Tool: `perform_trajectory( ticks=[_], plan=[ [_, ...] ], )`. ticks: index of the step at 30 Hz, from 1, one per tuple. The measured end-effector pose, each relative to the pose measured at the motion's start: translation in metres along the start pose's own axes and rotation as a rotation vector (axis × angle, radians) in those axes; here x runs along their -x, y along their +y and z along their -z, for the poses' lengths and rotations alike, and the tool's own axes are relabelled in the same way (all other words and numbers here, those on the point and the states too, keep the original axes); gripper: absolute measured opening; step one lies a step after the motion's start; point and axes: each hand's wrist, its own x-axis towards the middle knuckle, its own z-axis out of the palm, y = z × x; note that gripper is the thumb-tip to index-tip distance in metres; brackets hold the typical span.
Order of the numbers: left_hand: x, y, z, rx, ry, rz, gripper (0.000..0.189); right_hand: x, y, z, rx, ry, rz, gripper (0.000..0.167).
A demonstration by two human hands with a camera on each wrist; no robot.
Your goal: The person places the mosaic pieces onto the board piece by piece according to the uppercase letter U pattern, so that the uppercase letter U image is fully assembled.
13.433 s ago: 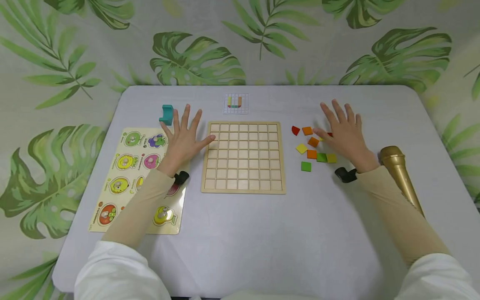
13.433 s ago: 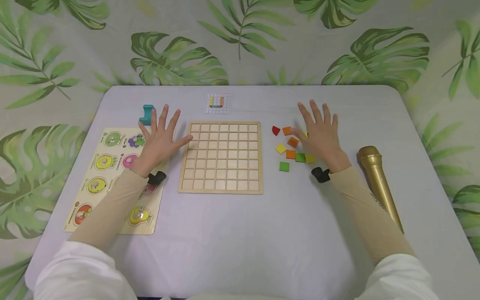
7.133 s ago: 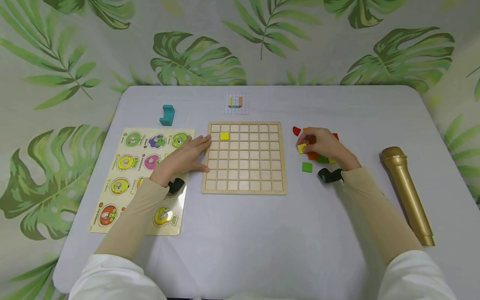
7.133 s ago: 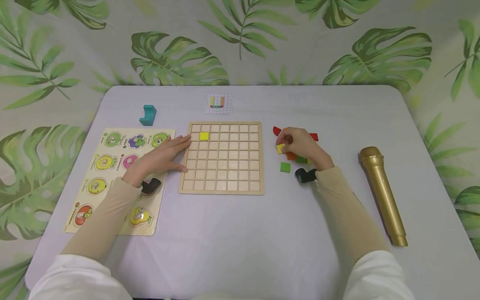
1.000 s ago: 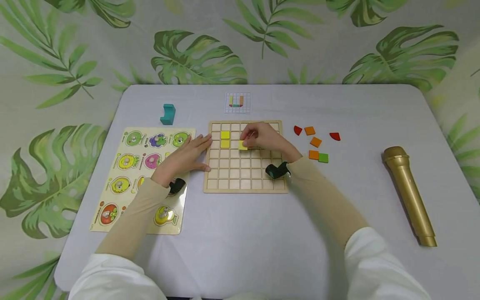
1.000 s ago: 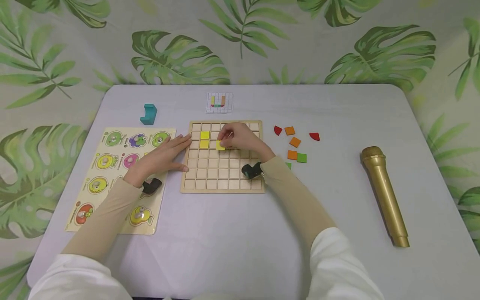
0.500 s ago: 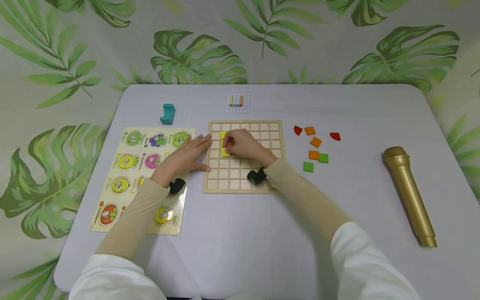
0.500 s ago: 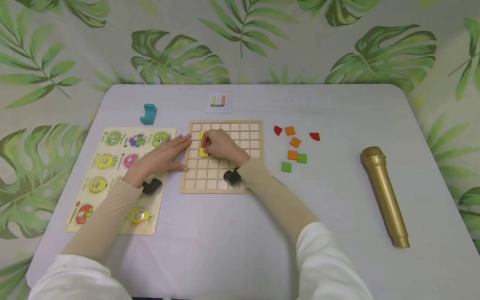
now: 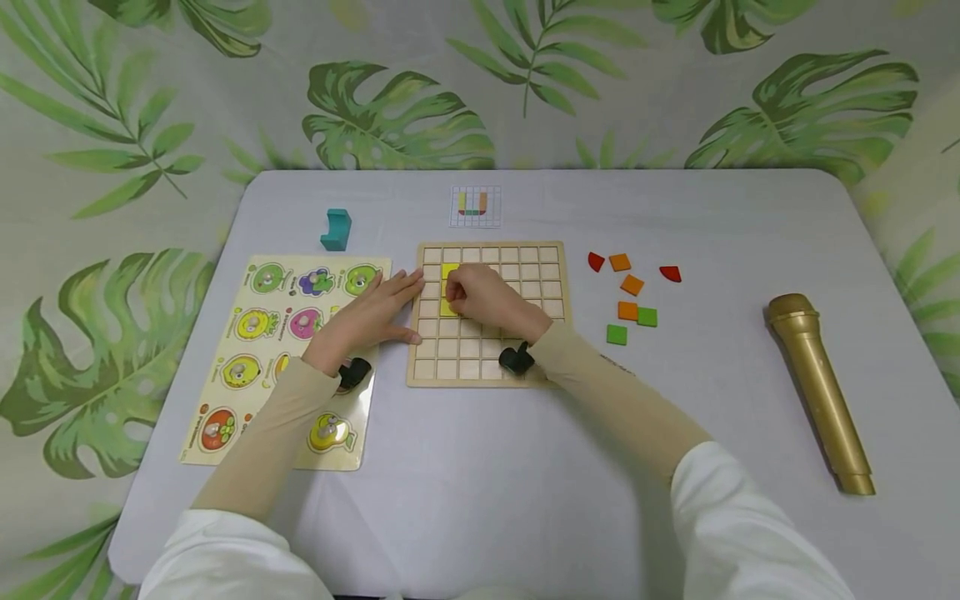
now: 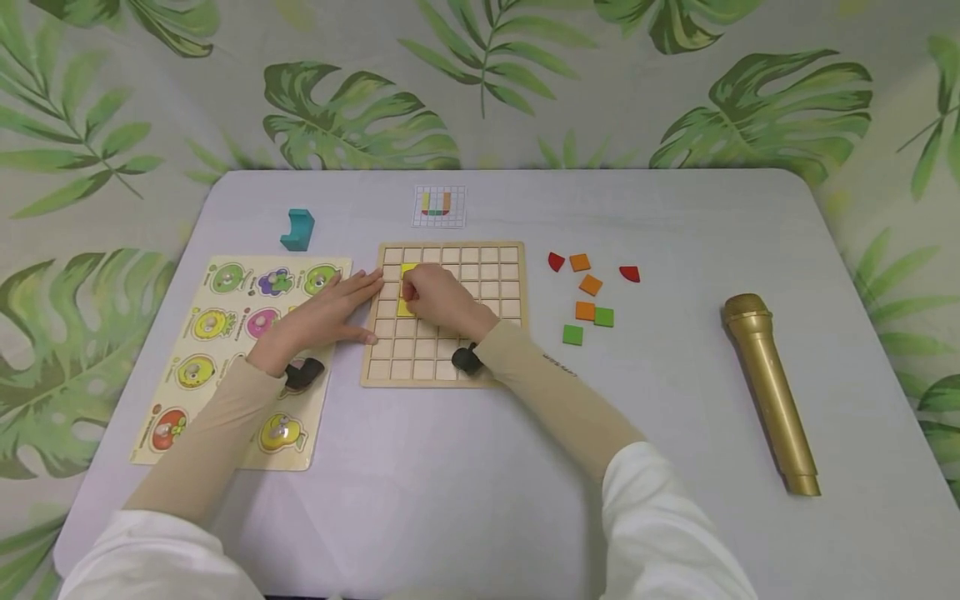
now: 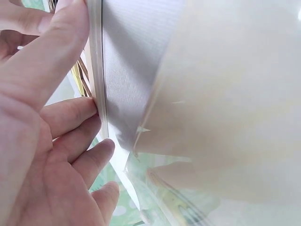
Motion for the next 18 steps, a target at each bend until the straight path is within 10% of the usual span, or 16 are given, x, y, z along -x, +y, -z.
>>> perform_trajectory(
  ticks=[18],
  plan=[
    [0.000,0.002,0.000,-0.014,0.001,0.003,0.091,0.070,0.097,0.076,-0.385,0.255,-0.268,0.018]
  ],
)
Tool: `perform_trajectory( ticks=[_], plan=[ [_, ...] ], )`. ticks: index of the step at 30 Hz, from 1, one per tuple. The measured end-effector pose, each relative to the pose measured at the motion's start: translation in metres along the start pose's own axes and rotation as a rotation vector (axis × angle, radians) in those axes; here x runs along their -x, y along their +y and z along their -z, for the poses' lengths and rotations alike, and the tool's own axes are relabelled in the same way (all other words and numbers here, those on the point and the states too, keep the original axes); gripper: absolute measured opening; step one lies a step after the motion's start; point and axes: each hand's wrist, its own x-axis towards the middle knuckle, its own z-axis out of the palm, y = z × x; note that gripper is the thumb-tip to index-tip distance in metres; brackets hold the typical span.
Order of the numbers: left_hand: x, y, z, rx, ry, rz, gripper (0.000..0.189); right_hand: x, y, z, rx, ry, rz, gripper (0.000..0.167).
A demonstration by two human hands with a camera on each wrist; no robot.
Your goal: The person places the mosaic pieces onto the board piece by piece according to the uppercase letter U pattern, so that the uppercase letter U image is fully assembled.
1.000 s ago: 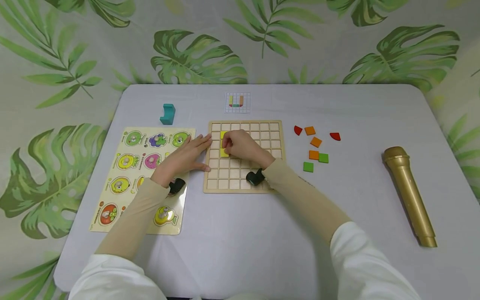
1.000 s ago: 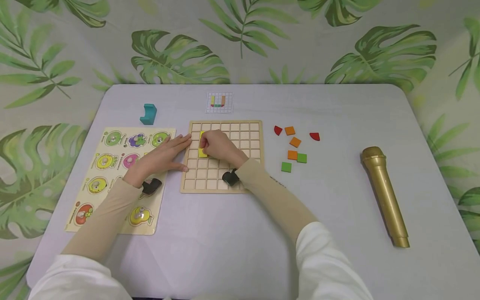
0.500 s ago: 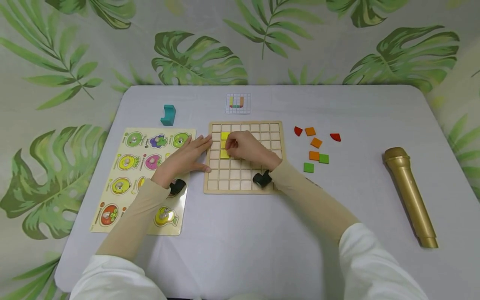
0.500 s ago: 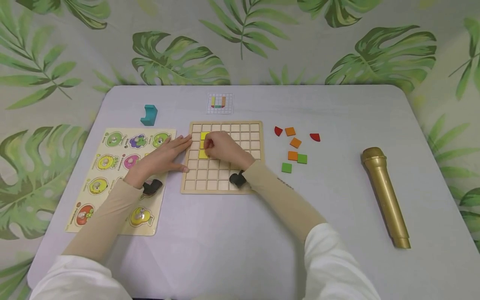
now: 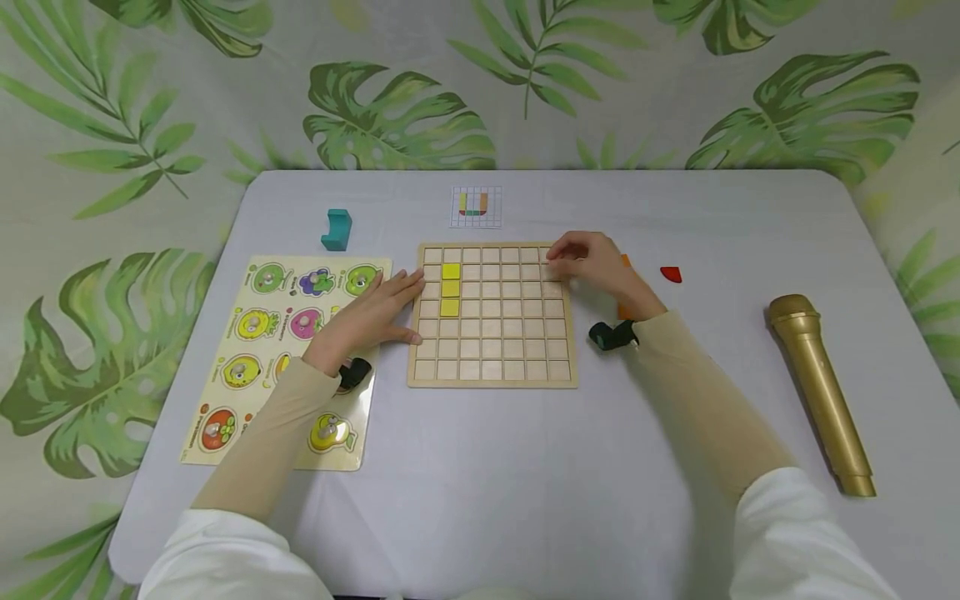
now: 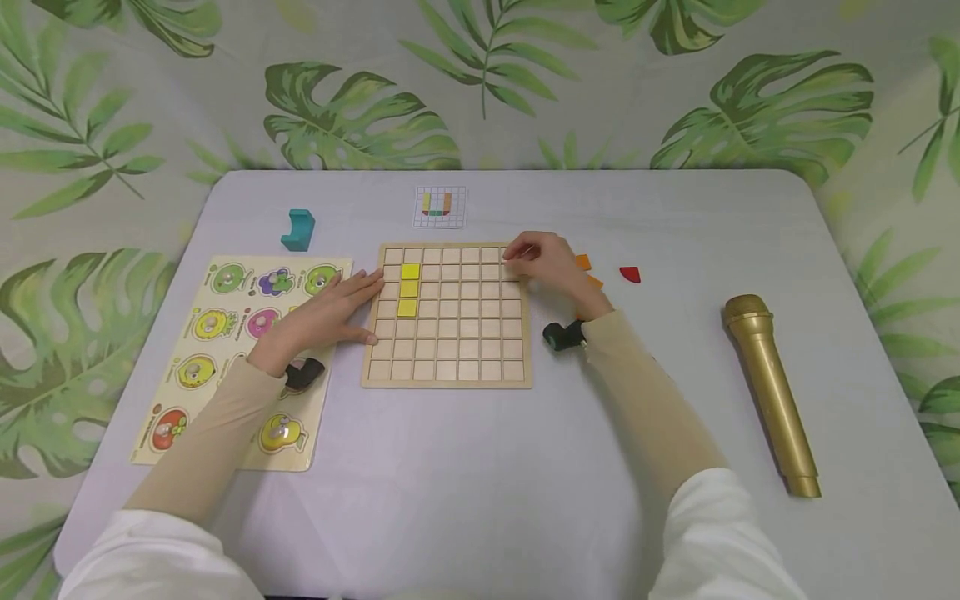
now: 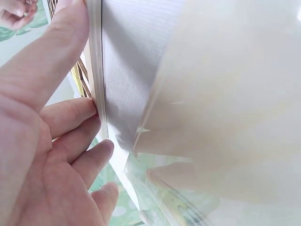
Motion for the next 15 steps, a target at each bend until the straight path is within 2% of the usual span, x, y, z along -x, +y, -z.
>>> perform_trajectory(
  ticks=[7,10,15],
  plan=[
    [0.000,0.000,0.000,0.004,-0.004,0.007,0.091,0.019,0.021,0.041,-0.048,0.073,-0.111,0.027],
    [-0.001,0.000,0.000,0.004,-0.005,0.009,0.091,0.024,0.028,0.051,-0.058,0.092,-0.134,0.029],
    [-0.001,0.000,0.000,0.005,-0.009,0.006,0.091,0.029,0.034,0.060,-0.040,0.112,-0.128,0.028]
  ],
)
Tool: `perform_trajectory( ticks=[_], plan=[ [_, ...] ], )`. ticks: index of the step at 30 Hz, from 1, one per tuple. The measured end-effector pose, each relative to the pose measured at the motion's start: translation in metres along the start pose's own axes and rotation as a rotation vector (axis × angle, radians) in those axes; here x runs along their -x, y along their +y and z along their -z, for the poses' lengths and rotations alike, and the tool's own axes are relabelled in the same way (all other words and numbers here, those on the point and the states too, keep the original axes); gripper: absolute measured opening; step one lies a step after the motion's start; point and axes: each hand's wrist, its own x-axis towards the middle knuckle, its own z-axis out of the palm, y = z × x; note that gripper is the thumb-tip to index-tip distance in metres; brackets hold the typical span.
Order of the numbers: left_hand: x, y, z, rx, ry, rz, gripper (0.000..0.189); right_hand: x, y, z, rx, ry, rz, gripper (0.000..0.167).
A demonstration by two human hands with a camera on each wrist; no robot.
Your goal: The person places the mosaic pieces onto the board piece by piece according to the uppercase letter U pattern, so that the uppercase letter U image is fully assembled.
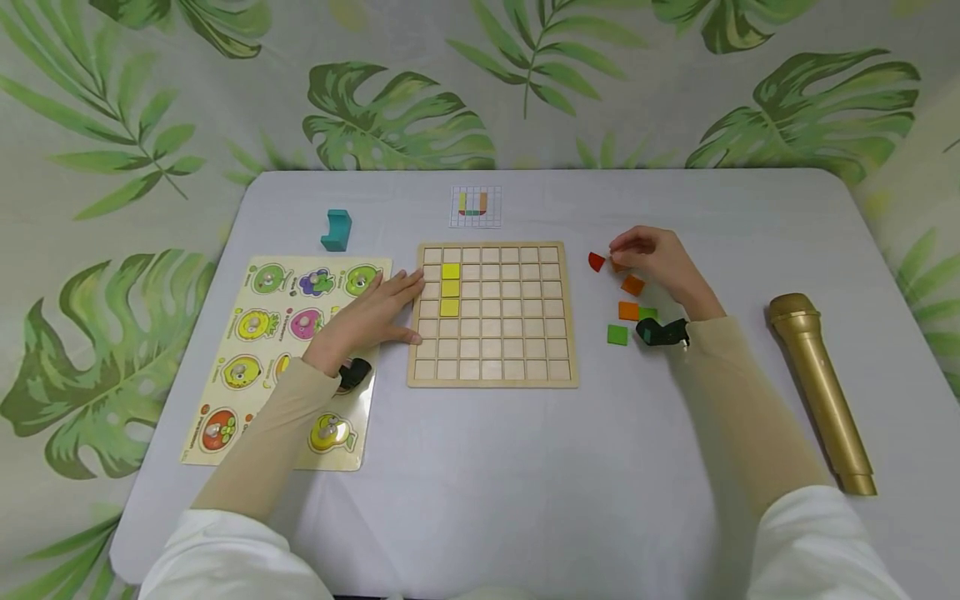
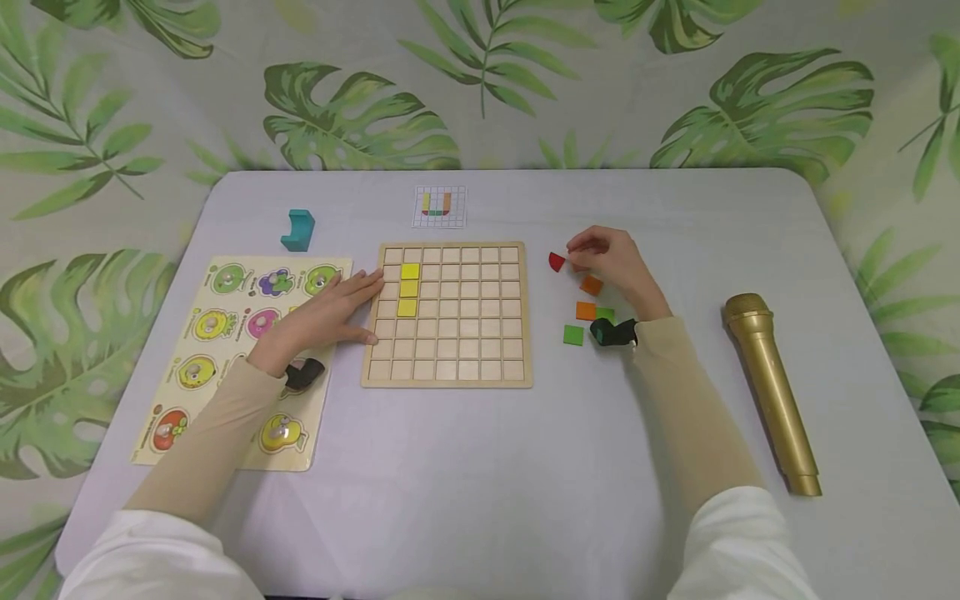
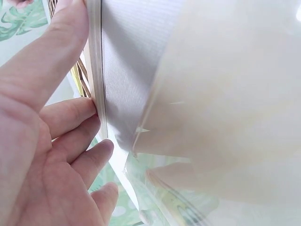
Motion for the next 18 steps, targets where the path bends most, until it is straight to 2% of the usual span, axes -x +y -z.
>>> perform_trajectory(
  ticks=[2,10,18],
  plan=[
    [0.000,0.000,0.000,0.002,0.000,-0.001,0.091,0.000,0.001,0.000,0.024,0.007,0.009,0.025],
    [0.000,-0.001,0.000,0.010,0.002,-0.003,0.092,-0.008,-0.001,-0.009,0.231,0.005,0.045,0.019],
    [-0.001,-0.002,-0.002,0.012,0.002,0.007,0.092,-0.015,-0.006,-0.018,0.302,0.003,0.028,0.019]
  ],
)
